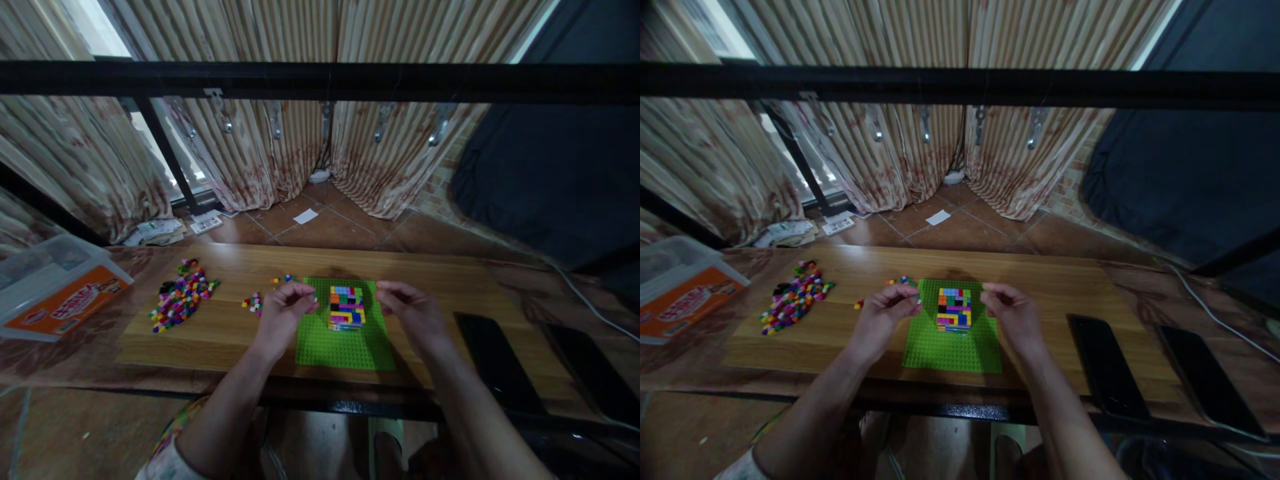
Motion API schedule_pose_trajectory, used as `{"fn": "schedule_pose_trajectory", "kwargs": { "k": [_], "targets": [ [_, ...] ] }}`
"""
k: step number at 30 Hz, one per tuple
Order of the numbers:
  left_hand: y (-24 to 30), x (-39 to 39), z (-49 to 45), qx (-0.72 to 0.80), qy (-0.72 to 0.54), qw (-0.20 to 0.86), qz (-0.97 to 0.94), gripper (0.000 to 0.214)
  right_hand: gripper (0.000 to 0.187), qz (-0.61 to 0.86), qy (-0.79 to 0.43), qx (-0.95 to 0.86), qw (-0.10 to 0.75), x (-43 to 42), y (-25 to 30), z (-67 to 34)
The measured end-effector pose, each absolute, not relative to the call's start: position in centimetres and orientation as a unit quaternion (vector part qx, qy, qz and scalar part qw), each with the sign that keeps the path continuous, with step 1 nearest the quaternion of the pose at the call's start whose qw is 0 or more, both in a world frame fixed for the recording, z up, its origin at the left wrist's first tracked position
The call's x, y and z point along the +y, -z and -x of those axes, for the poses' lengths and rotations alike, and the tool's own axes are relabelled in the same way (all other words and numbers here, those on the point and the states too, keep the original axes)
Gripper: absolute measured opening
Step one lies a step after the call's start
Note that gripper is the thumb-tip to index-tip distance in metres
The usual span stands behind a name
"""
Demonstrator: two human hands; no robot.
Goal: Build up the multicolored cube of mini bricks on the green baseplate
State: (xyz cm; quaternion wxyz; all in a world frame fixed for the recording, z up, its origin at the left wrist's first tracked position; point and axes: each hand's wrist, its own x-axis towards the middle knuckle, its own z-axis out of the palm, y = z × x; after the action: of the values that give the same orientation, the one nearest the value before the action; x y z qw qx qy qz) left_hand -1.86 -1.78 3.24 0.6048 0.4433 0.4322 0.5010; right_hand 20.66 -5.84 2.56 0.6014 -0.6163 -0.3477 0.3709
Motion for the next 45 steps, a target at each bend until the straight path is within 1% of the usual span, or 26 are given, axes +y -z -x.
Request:
{"fn": "schedule_pose_trajectory", "kwargs": {
  "k": [5, 10, 15, 19, 26, 31, 34, 39, 45],
  "targets": [
    [-2.8, -2.0, 1.2, 0.455, -0.464, 0.613, -0.449, 0.012, 0.033, 0.645, -0.390, -0.377, 0.539, -5.9, -1.7, -19.9],
    [-2.2, -2.0, 1.0, 0.472, -0.431, 0.620, -0.455, 0.013, 0.031, 0.661, -0.360, -0.417, 0.510, -6.0, -1.3, -19.9],
    [-1.4, -2.1, 0.5, 0.469, -0.419, 0.632, -0.452, 0.016, 0.027, 0.657, -0.338, -0.443, 0.507, -5.8, -1.1, -19.5],
    [-1.4, -2.2, 0.3, 0.462, -0.421, 0.635, -0.454, 0.014, 0.024, 0.647, -0.339, -0.450, 0.514, -5.5, -0.8, -19.3],
    [-1.5, -2.3, 0.5, 0.455, -0.417, 0.635, -0.464, 0.012, 0.030, 0.641, -0.337, -0.458, 0.516, -5.4, -0.5, -19.3],
    [-1.2, -2.2, 0.5, 0.455, -0.409, 0.630, -0.478, 0.013, 0.038, 0.631, -0.384, -0.420, 0.527, -4.8, -0.6, -19.5],
    [-1.0, -2.2, 0.4, 0.455, -0.408, 0.632, -0.476, 0.013, 0.042, 0.621, -0.439, -0.385, 0.523, -4.5, -0.6, -19.7],
    [-0.8, -2.2, 0.1, 0.456, -0.408, 0.640, -0.465, 0.013, 0.042, 0.579, -0.551, -0.313, 0.513, -4.3, -0.7, -19.9],
    [-0.8, -2.3, 0.0, 0.443, -0.413, 0.648, -0.462, 0.011, 0.040, 0.557, -0.586, -0.303, 0.504, -4.2, -0.6, -19.9]
  ]
}}
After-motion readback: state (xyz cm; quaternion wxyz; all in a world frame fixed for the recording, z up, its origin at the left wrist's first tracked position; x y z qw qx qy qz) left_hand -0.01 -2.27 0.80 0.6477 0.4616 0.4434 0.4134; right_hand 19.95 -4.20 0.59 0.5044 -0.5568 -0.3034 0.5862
